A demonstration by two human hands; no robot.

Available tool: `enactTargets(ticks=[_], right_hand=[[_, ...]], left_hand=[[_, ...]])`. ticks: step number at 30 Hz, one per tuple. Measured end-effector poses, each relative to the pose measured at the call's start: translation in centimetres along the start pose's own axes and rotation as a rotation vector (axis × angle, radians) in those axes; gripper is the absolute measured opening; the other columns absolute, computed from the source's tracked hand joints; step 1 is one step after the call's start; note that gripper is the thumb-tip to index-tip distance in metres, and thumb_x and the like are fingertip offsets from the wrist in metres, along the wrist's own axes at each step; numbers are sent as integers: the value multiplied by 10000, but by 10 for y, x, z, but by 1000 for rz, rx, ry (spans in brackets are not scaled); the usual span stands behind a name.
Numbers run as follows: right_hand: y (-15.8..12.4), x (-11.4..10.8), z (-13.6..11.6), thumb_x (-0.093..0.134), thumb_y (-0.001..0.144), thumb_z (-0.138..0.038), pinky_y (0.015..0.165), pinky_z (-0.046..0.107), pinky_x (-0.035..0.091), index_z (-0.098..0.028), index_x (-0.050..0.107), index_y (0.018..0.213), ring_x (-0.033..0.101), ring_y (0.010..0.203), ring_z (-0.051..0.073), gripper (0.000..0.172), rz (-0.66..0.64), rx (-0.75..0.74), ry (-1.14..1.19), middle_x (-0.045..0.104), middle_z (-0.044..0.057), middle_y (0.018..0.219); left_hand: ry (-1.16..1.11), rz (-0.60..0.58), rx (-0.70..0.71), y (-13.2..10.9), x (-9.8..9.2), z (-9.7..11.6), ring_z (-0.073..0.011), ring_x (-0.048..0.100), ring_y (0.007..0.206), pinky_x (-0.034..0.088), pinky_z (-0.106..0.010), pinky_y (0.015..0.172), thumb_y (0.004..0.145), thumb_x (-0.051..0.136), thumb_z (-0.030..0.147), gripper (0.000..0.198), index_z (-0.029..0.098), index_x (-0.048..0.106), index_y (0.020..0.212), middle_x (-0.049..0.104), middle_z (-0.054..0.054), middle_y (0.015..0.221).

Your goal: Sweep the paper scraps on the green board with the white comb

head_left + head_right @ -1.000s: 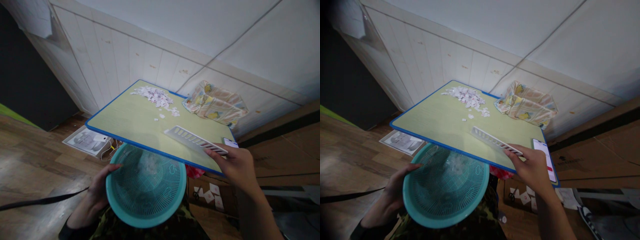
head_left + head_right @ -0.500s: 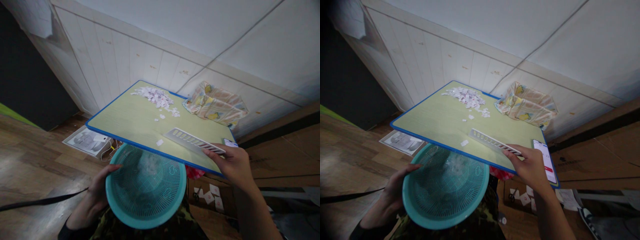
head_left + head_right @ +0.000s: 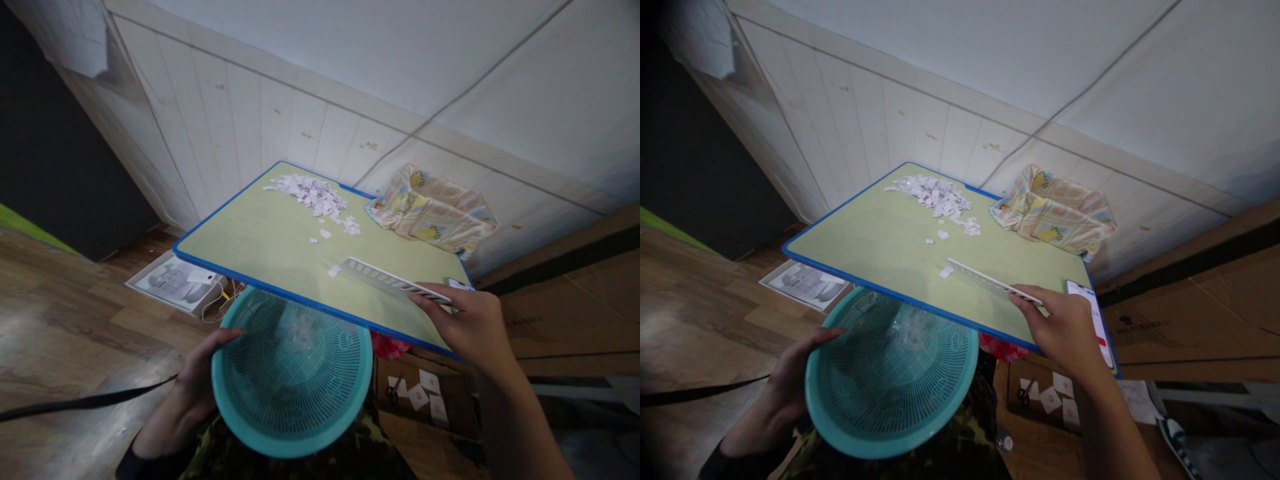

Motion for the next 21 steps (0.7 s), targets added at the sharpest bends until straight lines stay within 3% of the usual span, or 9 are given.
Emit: enactTargets(ticks=[9, 13, 17, 21], right_hand=[[48, 26, 19, 600, 928, -297, 659, 334, 522, -219, 836, 1031, 775, 751, 280, 269, 51, 21, -160, 826, 93, 866], [68, 41, 24, 642, 904, -330, 629, 309, 478, -186, 832, 1010, 713, 665, 230, 260, 84, 88, -15, 802, 74, 785], [75, 47, 18, 673, 886, -342, 592, 290, 438, -159, 830, 979, 650, 603, 189, 258, -3, 74, 134, 780, 53, 744], [73, 35, 17, 677, 882, -352, 582, 288, 436, -169, 832, 960, 649, 608, 190, 253, -77, 67, 166, 778, 45, 745]], left_hand=[[56, 1, 68, 4, -12, -1, -236, 751, 524, 641, -304, 555, 781, 719, 36, 184, 164, 788, 669, 817, -75, 632], [65, -22, 67, 6, -14, -3, -242, 744, 510, 644, -326, 550, 779, 729, 51, 140, 136, 798, 691, 807, -83, 613], [48, -20, 68, 3, -11, -2, -265, 775, 555, 649, -316, 560, 762, 739, 36, 114, 125, 796, 720, 813, -93, 624], [27, -26, 63, 2, -13, 0, -244, 769, 542, 648, -303, 565, 760, 747, 23, 143, 150, 780, 705, 821, -85, 636]])
Point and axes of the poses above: each hand's wrist, its own y-axis towards the middle knuckle, its own x-axis out of the palm, z = x × y, the point moved 3 cm from there along y, towards the middle knuckle
